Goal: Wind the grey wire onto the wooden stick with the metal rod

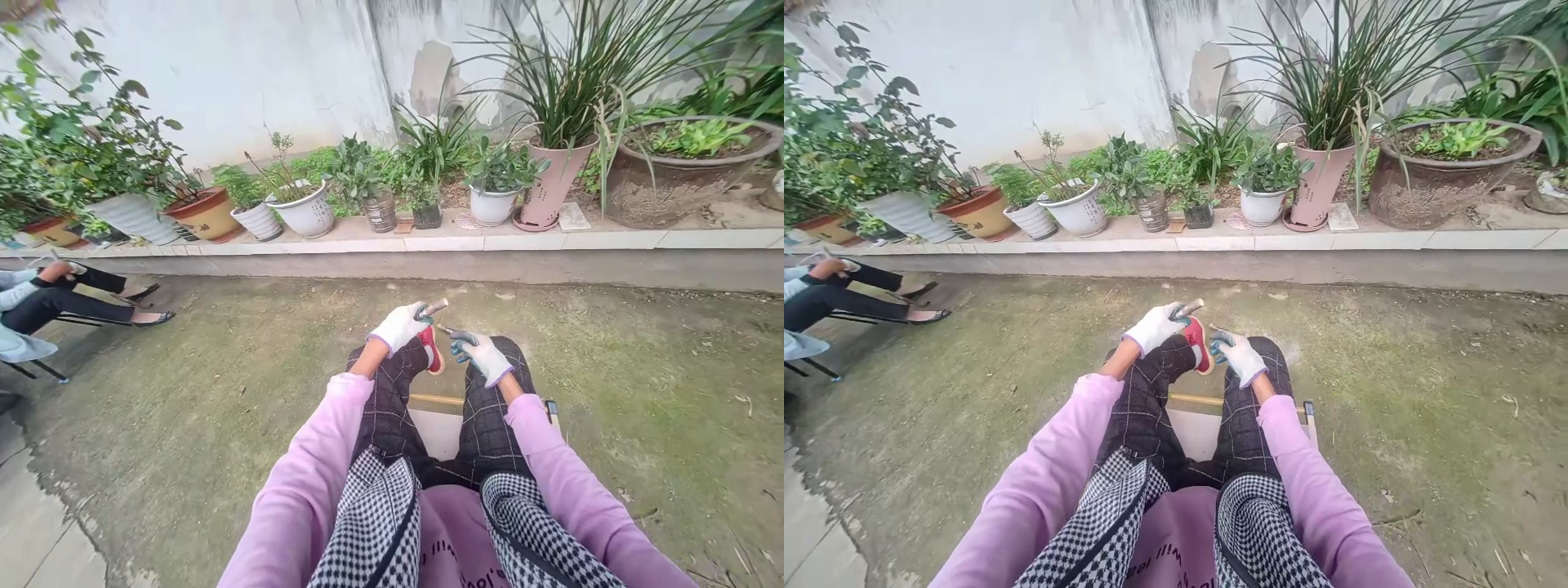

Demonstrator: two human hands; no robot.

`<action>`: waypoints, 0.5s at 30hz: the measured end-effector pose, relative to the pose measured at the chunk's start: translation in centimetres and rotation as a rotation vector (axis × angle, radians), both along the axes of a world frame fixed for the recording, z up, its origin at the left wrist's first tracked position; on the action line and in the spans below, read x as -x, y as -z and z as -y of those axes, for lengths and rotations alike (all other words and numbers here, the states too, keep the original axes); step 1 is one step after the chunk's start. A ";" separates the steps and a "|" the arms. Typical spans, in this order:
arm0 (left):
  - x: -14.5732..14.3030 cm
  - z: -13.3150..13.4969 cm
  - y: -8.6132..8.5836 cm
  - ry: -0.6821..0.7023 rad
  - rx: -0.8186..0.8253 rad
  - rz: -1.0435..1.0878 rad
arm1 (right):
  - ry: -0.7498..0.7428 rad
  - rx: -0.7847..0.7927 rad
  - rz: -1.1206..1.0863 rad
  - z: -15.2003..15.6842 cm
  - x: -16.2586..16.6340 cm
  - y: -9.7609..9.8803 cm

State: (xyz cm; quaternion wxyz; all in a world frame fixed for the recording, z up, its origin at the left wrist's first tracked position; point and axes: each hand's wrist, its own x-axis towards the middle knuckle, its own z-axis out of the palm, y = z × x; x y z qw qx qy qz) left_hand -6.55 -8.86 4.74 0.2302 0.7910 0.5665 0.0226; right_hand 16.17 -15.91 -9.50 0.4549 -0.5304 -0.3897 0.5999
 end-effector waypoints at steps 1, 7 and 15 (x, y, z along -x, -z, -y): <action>-0.7 -0.3 0.1 -0.001 0.002 0.039 | 0.003 -0.010 -0.008 0.1 -0.2 0.1; -3.6 -1.8 2.6 -0.015 0.104 0.368 | 0.042 -0.057 0.008 -0.4 -1.3 0.9; -5.4 -2.4 5.6 -0.034 0.281 0.600 | 0.085 -0.180 0.108 -6.2 -4.0 -0.6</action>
